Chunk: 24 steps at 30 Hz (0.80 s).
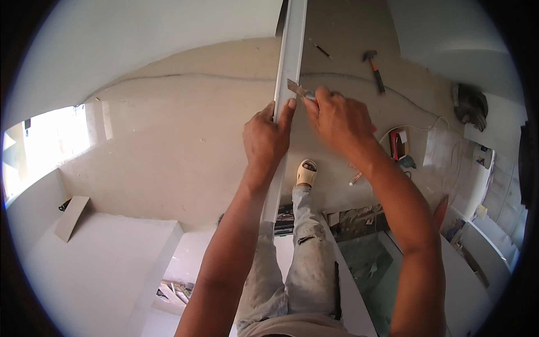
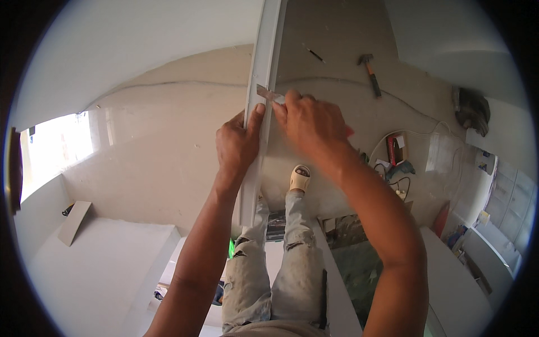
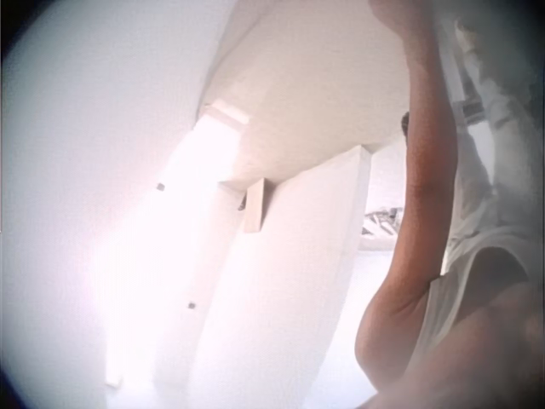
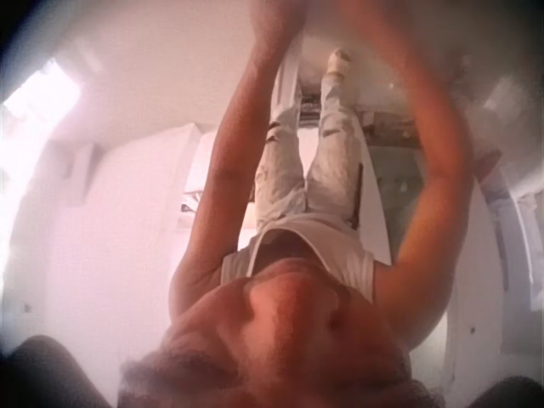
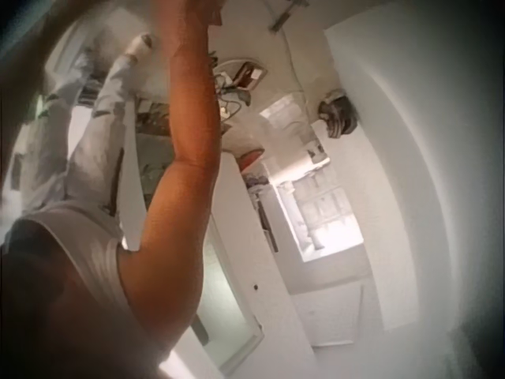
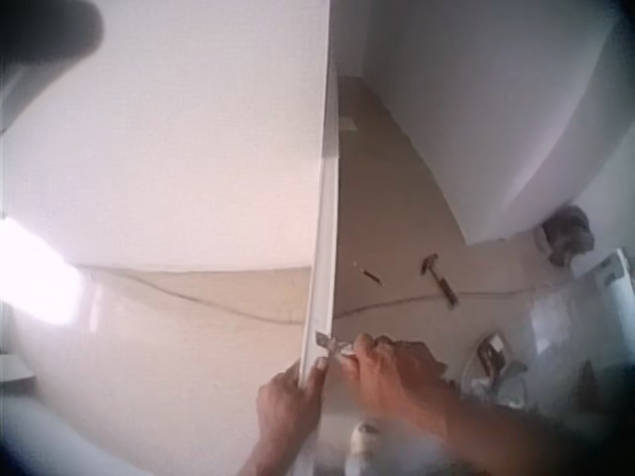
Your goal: The person uses a hammer and a pry bar to secure a white cabinet door to a wall. They repeatedly tap the pry bar against the door frame to adjust its position and then scrape along the edges to ensure a tight fit.
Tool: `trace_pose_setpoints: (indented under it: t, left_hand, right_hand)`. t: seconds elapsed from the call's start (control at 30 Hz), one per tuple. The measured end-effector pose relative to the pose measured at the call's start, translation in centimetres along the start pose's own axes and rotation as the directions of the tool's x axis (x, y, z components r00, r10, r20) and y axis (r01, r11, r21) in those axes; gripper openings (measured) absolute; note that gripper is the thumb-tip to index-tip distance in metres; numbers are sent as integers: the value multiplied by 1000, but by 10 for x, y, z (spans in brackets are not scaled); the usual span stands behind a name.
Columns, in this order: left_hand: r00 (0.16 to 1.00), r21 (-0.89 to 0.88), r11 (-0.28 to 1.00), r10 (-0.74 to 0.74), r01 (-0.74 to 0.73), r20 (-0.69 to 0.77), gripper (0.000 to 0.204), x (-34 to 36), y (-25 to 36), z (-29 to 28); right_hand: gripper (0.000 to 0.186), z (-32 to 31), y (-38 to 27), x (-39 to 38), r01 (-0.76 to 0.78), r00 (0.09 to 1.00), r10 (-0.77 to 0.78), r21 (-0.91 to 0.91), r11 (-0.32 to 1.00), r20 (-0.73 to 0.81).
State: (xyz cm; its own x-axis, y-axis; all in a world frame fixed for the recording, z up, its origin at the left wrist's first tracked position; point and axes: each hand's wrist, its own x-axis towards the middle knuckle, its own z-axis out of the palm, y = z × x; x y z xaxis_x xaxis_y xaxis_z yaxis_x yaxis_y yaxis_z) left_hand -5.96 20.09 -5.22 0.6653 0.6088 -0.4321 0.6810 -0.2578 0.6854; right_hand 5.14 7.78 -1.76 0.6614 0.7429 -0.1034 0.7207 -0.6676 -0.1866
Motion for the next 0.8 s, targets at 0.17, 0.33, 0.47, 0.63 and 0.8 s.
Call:
trace_pose_setpoints:
  t: [0.17, 0.33, 0.47, 0.63, 0.8]
  left_hand:
    - [999, 4, 999, 47, -47, -24, 51, -2, 2, 1]
    - [987, -14, 994, 106, -109, -124, 59, -3, -7, 7]
    - [986, -25, 995, 97, -101, -137, 60, -6, -4, 8]
    - [990, 35, 998, 56, -52, -132, 59, -3, -6, 7]
    - [992, 80, 997, 33, -23, -123, 56, -4, -2, 3]
  right_hand:
    - [34, 4, 13, -1, 14, 998, -15, 19, 1000, 57]
    - [35, 2, 18, 6, 82, 996, -80, -46, 996, 46]
    - [38, 4, 25, 12, 102, 994, -101, -26, 994, 30]
    - [38, -2, 30, 16, 149, 986, -149, 3, 989, 73]
    - [40, -8, 26, 16, 147, 987, -151, 56, 988, 61]
